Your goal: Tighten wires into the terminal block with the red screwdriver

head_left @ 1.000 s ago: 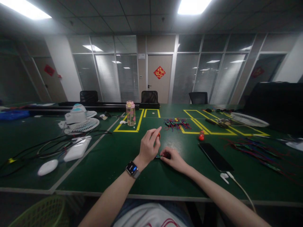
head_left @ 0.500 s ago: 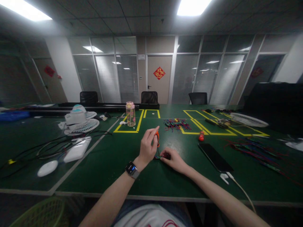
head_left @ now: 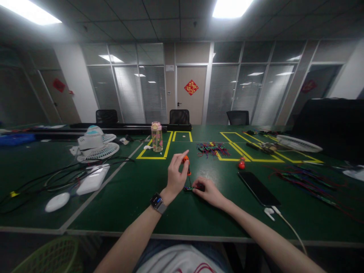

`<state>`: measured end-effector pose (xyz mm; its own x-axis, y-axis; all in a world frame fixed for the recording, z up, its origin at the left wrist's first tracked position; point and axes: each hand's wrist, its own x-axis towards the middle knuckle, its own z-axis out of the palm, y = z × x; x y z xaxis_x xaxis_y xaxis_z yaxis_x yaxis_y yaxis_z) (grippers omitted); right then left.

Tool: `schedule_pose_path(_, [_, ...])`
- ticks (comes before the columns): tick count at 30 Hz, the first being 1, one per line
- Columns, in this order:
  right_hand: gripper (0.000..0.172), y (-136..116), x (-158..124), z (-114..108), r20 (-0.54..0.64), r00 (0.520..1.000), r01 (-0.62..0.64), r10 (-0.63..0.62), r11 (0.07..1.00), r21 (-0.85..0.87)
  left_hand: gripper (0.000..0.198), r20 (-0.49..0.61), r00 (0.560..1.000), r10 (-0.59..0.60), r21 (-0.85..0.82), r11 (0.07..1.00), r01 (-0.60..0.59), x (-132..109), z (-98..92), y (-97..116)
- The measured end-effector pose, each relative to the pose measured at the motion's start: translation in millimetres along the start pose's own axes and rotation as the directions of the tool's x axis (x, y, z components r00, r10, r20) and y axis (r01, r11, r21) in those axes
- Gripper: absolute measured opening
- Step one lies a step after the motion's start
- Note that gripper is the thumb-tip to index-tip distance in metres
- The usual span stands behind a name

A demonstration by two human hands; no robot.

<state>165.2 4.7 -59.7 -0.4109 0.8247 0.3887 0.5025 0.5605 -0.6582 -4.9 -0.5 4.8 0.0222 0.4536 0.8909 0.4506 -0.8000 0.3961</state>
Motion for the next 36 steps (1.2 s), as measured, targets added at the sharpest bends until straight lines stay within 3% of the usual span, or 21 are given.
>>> schedule_pose_path(4, [0.011, 0.1, 0.3, 0.3, -0.003, 1.0, -0.002, 0.002, 1.0, -0.002, 0.026, -0.03, 1.0, -0.003, 0.037, 0.999, 0.004, 0.0, 0.5, -0.1])
schedule_pose_path(10, [0.011, 2.3, 0.3, 1.1, -0.005, 1.0, 0.007, -0.007, 1.0, 0.003, 0.036, 0.052, 0.999, -0.012, -0.021, 1.0, 0.013, -0.1, -0.9, 0.5])
schedule_pose_path(18, [0.011, 1.1, 0.3, 1.5, -0.009, 1.0, 0.001, -0.001, 1.0, 0.0, 0.025, -0.046, 0.998, 0.035, 0.062, 0.998, -0.033, 0.1, 1.2, -0.5])
schedule_pose_path(25, [0.012, 0.0, 0.2, 0.8, -0.003, 1.0, -0.004, 0.004, 1.0, 0.013, 0.036, 0.039, 0.999, 0.037, 0.001, 0.999, -0.037, -0.4, -1.6, 1.7])
schedule_pose_path(32, [0.012, 2.6, 0.4, 1.9, -0.009, 1.0, 0.007, -0.007, 1.0, 0.012, 0.025, -0.032, 0.997, 0.065, 0.077, 0.995, -0.063, -1.1, -0.2, -0.5])
schedule_pose_path(36, [0.011, 2.7, 0.3, 1.6, -0.005, 1.0, 0.006, -0.006, 1.0, 0.012, 0.034, 0.018, 0.999, 0.042, 0.036, 0.998, -0.043, -1.7, -1.7, 0.1])
